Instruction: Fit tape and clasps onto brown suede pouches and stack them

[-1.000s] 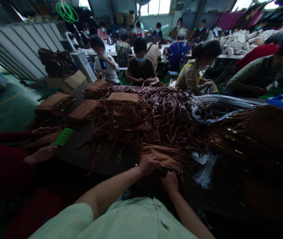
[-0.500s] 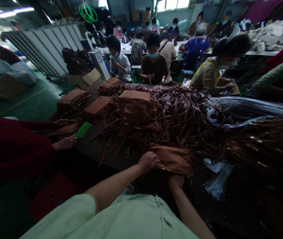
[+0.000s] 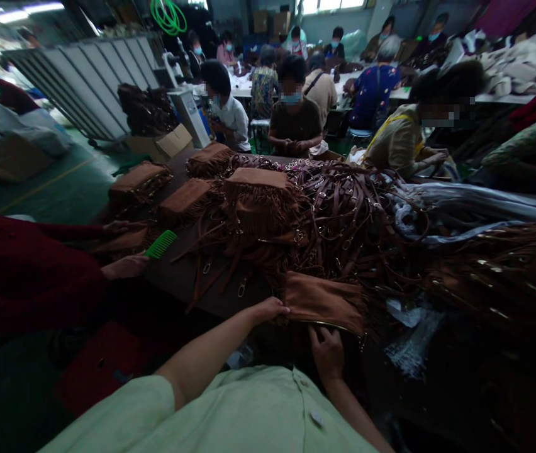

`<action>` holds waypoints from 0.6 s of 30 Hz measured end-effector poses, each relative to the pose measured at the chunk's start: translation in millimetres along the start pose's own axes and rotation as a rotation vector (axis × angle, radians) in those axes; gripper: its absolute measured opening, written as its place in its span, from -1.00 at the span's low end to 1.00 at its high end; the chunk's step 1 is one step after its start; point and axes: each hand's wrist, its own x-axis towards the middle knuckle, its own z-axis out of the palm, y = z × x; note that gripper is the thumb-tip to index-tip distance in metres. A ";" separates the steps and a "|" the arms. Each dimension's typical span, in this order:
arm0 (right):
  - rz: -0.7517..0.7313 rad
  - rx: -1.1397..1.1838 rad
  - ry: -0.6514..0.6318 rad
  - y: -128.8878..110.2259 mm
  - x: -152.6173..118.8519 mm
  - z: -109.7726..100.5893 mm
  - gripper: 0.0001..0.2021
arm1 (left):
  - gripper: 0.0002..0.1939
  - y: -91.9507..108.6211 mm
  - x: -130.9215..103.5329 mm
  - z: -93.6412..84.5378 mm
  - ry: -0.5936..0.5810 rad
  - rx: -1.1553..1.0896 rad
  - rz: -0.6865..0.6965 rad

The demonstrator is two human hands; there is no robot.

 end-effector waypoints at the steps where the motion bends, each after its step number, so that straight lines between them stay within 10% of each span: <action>1: -0.026 0.056 -0.139 -11.9 -4.8 -1.5 -0.64 | -0.46 -0.2 -0.1 0.8 -0.006 -0.001 0.002; 8: -0.018 0.186 -0.402 -63.5 1.2 5.6 -0.64 | -0.48 1.9 -1.1 4.4 -0.005 0.009 0.060; 18: -0.083 -0.322 -0.408 -28.7 8.5 -39.8 -0.61 | -0.64 0.6 7.1 31.4 0.102 -0.069 0.037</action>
